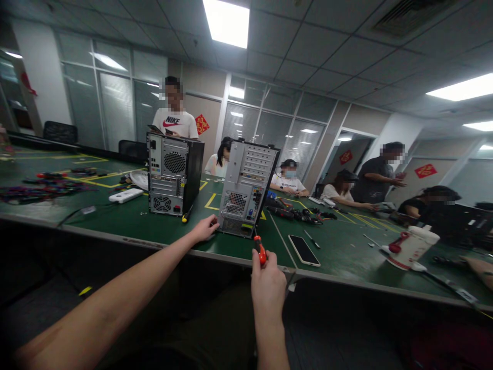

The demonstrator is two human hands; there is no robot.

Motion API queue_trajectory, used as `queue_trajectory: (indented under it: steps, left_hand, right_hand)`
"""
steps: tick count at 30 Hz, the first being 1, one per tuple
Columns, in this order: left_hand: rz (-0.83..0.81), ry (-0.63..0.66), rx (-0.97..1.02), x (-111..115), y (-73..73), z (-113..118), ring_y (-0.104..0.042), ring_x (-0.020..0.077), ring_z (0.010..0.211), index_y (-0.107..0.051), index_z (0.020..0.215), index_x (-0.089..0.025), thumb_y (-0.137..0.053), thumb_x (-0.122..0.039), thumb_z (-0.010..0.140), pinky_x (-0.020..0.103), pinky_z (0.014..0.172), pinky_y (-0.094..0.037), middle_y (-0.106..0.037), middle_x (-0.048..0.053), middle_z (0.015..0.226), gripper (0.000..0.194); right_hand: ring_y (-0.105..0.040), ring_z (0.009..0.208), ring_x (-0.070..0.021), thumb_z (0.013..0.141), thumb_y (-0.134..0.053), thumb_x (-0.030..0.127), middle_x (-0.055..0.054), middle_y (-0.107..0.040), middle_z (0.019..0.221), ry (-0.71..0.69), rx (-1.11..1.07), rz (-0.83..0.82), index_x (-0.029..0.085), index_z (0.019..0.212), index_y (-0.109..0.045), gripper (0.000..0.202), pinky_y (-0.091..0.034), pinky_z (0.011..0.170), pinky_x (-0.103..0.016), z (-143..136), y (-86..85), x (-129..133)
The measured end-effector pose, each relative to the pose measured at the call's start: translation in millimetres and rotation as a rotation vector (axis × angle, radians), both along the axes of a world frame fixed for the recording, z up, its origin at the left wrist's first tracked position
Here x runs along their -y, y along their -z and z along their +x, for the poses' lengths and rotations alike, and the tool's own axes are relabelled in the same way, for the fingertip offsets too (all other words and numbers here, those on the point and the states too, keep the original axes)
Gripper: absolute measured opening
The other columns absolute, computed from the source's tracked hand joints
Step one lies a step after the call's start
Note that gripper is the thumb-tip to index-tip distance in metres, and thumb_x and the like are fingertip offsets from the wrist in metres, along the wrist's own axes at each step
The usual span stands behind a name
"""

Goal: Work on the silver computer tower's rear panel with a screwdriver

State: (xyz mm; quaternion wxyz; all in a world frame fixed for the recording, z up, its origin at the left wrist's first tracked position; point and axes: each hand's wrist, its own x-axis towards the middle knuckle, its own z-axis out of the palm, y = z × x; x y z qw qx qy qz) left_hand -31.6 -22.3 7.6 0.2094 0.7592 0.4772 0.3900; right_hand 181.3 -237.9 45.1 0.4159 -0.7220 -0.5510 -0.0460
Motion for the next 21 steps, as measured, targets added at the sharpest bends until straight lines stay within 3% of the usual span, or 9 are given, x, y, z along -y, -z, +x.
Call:
queue_trajectory:
  steps: [2, 7, 12, 15, 18, 21]
  left_hand:
    - [-0.004, 0.007, 0.004, -0.5, 0.5, -0.4, -0.062, 0.0189, 0.091, -0.059, 0.098, -0.020, -0.053, -0.030, 0.092, 0.031, 0.083, -0.048, -0.069, 0.006, 0.099, 0.012]
    - [-0.028, 0.003, 0.002, 0.5, -0.7, -1.0, -0.062, 0.0187, 0.093, -0.060, 0.101, -0.020, -0.054, -0.029, 0.092, 0.030, 0.084, -0.048, -0.070, 0.006, 0.101, 0.014]
    - [0.000, -0.005, -0.010, 0.5, -0.4, -0.1, -0.062, 0.0173, 0.089, -0.059, 0.098, -0.020, -0.054, -0.028, 0.092, 0.029, 0.083, -0.048, -0.070, 0.005, 0.099, 0.011]
    - [-0.002, -0.001, -0.004, -1.2, 1.3, -0.2, -0.063, 0.0170, 0.087, -0.059, 0.099, -0.020, -0.055, -0.028, 0.092, 0.028, 0.081, -0.048, -0.070, 0.004, 0.099, 0.011]
    - [-0.016, 0.007, 0.007, -2.5, 2.6, -1.1, -0.063, 0.0177, 0.087, -0.059, 0.100, -0.021, -0.054, -0.029, 0.092, 0.029, 0.080, -0.048, -0.070, 0.005, 0.099, 0.012]
    - [-0.002, 0.004, -0.003, -2.4, 2.7, -1.6, -0.063, 0.0181, 0.090, -0.059, 0.099, -0.021, -0.055, -0.029, 0.092, 0.029, 0.082, -0.048, -0.070, 0.005, 0.100, 0.012]
  right_hand:
    - [-0.062, 0.060, -0.0198, 0.097, -0.046, 0.052, -0.004, -0.066, 0.070, -0.009, 0.043, 0.003, 0.018, 0.119, -0.065, 0.045, -0.040, 0.061, -0.028, -0.2, -0.1, 1.0]
    - [-0.063, 0.076, -0.0193, 0.095, -0.047, 0.030, -0.007, -0.065, 0.098, -0.010, 0.255, 0.056, 0.024, 0.128, -0.064, 0.037, -0.041, 0.066, -0.028, 1.4, -0.6, 5.4]
    - [-0.064, 0.067, -0.0205, 0.095, -0.052, 0.047, -0.005, -0.069, 0.080, 0.004, 0.124, 0.011, 0.020, 0.121, -0.065, 0.040, -0.041, 0.064, -0.028, -1.2, -1.5, 3.5]
    - [-0.062, 0.057, -0.0194, 0.097, -0.045, 0.057, -0.004, -0.068, 0.069, 0.030, 0.037, -0.020, 0.018, 0.114, -0.065, 0.047, -0.040, 0.061, -0.027, -3.4, -1.5, 1.2]
    - [-0.062, 0.056, -0.0193, 0.098, -0.044, 0.057, -0.004, -0.067, 0.067, 0.041, 0.055, -0.013, 0.018, 0.114, -0.066, 0.048, -0.039, 0.061, -0.027, -3.1, -0.8, 1.0]
    - [-0.063, 0.068, -0.0204, 0.097, -0.047, 0.045, -0.006, -0.068, 0.083, 0.014, 0.171, 0.050, 0.021, 0.124, -0.065, 0.041, -0.040, 0.065, -0.028, -0.5, 0.8, 2.6]
